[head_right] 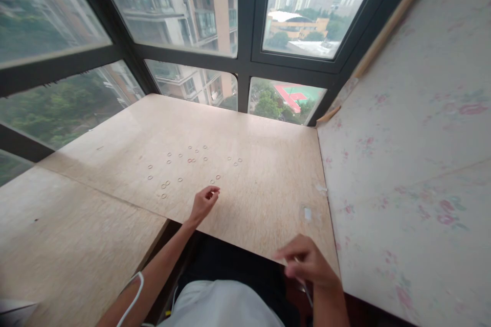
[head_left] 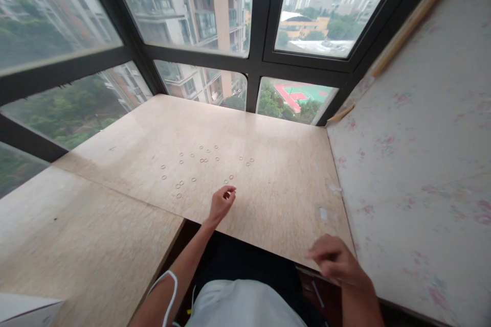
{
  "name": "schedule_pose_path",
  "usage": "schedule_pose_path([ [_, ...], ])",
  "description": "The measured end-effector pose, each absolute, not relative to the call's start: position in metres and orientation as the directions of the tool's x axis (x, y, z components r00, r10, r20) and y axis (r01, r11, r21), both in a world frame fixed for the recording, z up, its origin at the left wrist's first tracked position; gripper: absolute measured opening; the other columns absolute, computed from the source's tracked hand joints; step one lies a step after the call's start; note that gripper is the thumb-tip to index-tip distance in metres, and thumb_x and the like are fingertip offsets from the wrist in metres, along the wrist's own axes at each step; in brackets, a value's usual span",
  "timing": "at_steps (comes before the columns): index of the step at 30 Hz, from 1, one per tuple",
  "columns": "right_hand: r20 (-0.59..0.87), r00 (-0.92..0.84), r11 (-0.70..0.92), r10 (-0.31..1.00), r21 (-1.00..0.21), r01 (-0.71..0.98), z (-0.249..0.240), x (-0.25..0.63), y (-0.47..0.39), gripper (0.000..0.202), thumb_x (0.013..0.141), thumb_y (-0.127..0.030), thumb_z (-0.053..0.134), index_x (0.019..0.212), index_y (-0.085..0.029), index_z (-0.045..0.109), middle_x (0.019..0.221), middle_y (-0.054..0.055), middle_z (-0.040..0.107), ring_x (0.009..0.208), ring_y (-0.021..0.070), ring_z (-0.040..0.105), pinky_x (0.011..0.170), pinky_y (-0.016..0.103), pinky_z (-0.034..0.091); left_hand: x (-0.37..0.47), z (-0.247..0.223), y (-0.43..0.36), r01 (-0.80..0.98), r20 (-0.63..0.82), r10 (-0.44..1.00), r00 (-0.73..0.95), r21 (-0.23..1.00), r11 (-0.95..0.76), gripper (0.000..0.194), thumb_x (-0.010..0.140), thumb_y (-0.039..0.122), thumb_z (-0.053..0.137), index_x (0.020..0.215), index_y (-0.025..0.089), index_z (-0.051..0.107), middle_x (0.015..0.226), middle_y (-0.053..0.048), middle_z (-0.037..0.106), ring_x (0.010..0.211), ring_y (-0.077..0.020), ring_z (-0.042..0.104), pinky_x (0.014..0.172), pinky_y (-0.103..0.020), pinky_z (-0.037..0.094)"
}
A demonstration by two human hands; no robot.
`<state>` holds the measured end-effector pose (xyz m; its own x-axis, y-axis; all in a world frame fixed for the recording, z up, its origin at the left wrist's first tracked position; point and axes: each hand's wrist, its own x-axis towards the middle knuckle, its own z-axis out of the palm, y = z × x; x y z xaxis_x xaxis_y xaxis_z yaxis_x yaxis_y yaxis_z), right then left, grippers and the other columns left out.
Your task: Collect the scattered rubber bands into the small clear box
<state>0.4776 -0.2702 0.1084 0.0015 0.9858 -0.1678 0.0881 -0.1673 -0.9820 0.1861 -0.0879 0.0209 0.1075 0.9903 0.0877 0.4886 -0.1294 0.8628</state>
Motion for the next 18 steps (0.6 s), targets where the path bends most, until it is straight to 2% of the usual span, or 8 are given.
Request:
schedule_pose_path([
  [2,-0.224,-0.151,-0.185,0.963,-0.955,0.234,0.085,0.457,-0.235,0.028,0.073,-0.045,0.073,0.086,-0.020,0.075,0.045,-0.005,0.048,0.037,0.0081,0.039,0.039,0.022,0.029,0.169,0.025,-0.067,0.559,0.106,0.993,0.056,0.821,-0.119,0.022,0.079,0.026,0.053,0.094,0.018,0.066,0.087,-0.002,0.070,0.060,-0.0119,0.059,0.063,-0.025,0.048],
  [4,-0.205,-0.101,-0.156,0.973,-0.919,0.362,0.060,0.439,-0.211,0.029,0.080,-0.044,0.063,0.091,-0.021,0.075,0.046,-0.005,0.047,0.041,0.0098,0.041,0.042,0.022,0.031,0.157,0.027,-0.049,0.667,0.093,0.993,0.066,0.737,-0.113,0.022,0.078,0.023,0.054,0.095,0.019,0.067,0.090,-0.002,0.071,0.063,-0.0127,0.060,0.066,-0.025,0.049],
  [7,-0.106,0.001,-0.092,0.994,-0.856,0.509,0.025,0.424,-0.194,0.030,0.080,-0.043,0.058,0.090,-0.021,0.075,0.048,-0.004,0.050,0.045,0.0129,0.045,0.048,0.024,0.036,0.150,0.026,-0.030,0.761,0.053,0.986,0.156,0.630,-0.154,0.028,0.077,0.018,0.053,0.102,0.020,0.067,0.095,-0.002,0.072,0.068,-0.0140,0.063,0.068,-0.025,0.049],
  [12,0.034,0.211,-0.088,0.977,-0.837,0.541,-0.007,0.423,-0.189,0.038,0.082,-0.043,0.052,0.103,-0.018,0.071,0.046,-0.005,0.048,0.043,0.0149,0.048,0.050,0.026,0.041,0.153,0.018,-0.016,0.758,0.019,0.946,0.324,0.593,-0.272,0.031,0.074,0.013,0.055,0.101,0.021,0.068,0.090,-0.002,0.073,0.077,-0.0169,0.066,0.072,-0.026,0.048],
  [18,0.149,0.233,-0.038,0.961,-0.764,0.644,-0.013,0.420,-0.192,0.035,0.085,-0.039,0.048,0.101,-0.019,0.071,0.062,0.001,0.065,0.052,0.0161,0.055,0.060,0.027,0.045,0.148,0.011,-0.005,0.734,0.020,0.891,0.454,0.559,-0.386,0.031,0.075,0.013,0.055,0.102,0.021,0.067,0.090,-0.004,0.072,0.080,-0.0180,0.065,0.076,-0.027,0.047],
])
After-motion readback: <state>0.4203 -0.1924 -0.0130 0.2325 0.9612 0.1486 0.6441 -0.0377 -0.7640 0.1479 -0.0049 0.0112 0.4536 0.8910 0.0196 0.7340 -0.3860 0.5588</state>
